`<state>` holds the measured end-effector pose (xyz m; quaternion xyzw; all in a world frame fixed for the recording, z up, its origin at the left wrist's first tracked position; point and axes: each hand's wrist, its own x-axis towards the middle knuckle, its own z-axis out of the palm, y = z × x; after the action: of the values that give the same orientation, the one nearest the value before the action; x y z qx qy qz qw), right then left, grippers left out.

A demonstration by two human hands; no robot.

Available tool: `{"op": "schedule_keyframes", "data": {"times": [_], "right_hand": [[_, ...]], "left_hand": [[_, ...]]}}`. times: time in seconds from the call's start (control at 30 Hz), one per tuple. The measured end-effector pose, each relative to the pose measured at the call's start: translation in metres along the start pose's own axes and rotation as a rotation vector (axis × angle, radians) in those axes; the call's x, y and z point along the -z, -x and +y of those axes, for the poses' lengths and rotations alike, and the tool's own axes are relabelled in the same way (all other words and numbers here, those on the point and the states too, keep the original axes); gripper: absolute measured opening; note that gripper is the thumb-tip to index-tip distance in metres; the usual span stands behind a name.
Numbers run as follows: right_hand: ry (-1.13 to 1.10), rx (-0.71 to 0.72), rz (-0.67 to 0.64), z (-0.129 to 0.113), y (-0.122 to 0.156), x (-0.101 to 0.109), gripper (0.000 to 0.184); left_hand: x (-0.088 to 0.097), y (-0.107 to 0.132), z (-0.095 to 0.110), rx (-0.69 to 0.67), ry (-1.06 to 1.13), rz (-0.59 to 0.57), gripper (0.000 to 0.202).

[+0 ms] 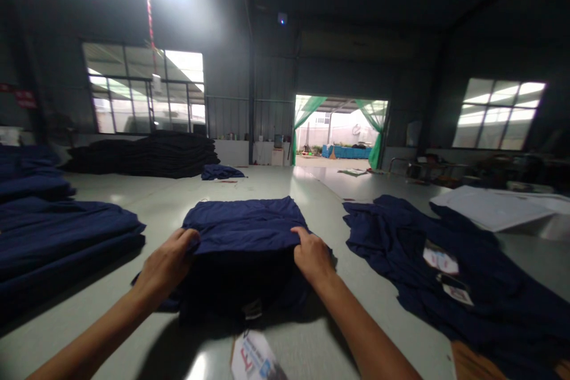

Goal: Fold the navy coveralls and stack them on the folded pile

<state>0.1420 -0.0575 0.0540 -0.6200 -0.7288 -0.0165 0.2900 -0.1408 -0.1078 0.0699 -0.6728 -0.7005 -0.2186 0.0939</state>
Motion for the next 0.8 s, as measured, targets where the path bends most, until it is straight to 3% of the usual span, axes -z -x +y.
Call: {"op": "schedule_keyframes", "data": {"times": [0.1,0.17,0.27,0.37,0.43,0.53,0.57,0.6,0.63,0.73,0.8], "right_hand": [[-0.236,-0.002,-0.040,-0.001,-0.005,0.023,0.043],[-0.256,0.051,-0.107,-0.001,-0.003,0.030,0.033],[-0.041,0.079,-0.282,0.005,0.003,0.028,0.024],[0.229,-0.116,-0.424,0.010,0.005,0.018,0.022],[0.236,-0.181,-0.292,0.010,0.003,0.013,0.034],[0.127,0.020,0.157,0.005,0.001,0.007,0.053],[0.132,0.081,0.256,0.005,0.001,0.005,0.054],[0.169,0.114,0.281,0.005,0.002,0.001,0.053],[0.230,0.113,0.229,0.006,0.004,-0.004,0.049],[0.428,-0.018,-0.098,0.011,0.012,-0.021,0.037],[0.468,-0.039,-0.148,0.011,0.016,-0.029,0.035]], "left_hand": [[0.000,-0.004,-0.005,-0.010,0.110,0.042,0.020],[0.000,-0.003,-0.006,-0.063,0.178,-0.010,0.016],[-0.005,0.000,-0.006,-0.116,0.119,-0.239,0.021],[-0.013,0.003,-0.006,-0.054,-0.011,-0.443,0.022],[-0.018,0.002,-0.005,0.019,0.012,-0.339,0.031],[-0.023,-0.001,-0.002,-0.013,0.094,0.131,0.058],[-0.026,-0.001,-0.003,-0.046,0.079,0.242,0.065],[-0.030,-0.001,-0.004,-0.078,0.043,0.268,0.068],[-0.035,-0.001,-0.005,-0.099,0.003,0.206,0.069],[-0.050,0.003,-0.009,-0.111,-0.029,-0.122,0.061],[-0.056,0.005,-0.007,-0.104,-0.011,-0.163,0.054]]}}
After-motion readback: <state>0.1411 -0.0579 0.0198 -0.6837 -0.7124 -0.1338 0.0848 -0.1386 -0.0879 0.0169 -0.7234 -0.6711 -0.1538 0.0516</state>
